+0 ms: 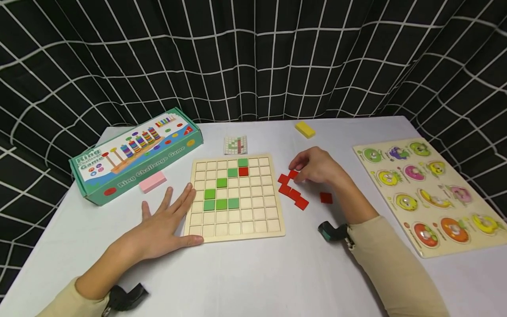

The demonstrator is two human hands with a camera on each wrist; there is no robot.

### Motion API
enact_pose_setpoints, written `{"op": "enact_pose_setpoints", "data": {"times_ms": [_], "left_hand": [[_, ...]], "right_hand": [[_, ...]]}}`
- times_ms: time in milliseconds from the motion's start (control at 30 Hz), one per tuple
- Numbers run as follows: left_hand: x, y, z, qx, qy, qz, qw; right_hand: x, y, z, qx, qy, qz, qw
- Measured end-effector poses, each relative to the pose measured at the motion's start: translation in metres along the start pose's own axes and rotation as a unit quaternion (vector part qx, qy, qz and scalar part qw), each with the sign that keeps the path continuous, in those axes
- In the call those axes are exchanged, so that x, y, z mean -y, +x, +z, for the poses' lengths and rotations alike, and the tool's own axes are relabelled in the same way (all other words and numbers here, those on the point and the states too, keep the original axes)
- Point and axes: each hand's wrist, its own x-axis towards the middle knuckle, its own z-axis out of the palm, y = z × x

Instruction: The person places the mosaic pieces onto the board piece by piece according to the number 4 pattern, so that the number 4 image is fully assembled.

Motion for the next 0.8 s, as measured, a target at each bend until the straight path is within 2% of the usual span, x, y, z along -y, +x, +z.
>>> {"op": "enact_pose_setpoints", "data": {"times_ms": [800], "left_hand": [[0.0001, 0.0017, 0.0010, -0.001, 0.006, -0.002, 1.0000]], "right_hand": [[0.0034, 0.0012, 0.0044, -0.034, -0.036, 0.003, 0.9988]]}}
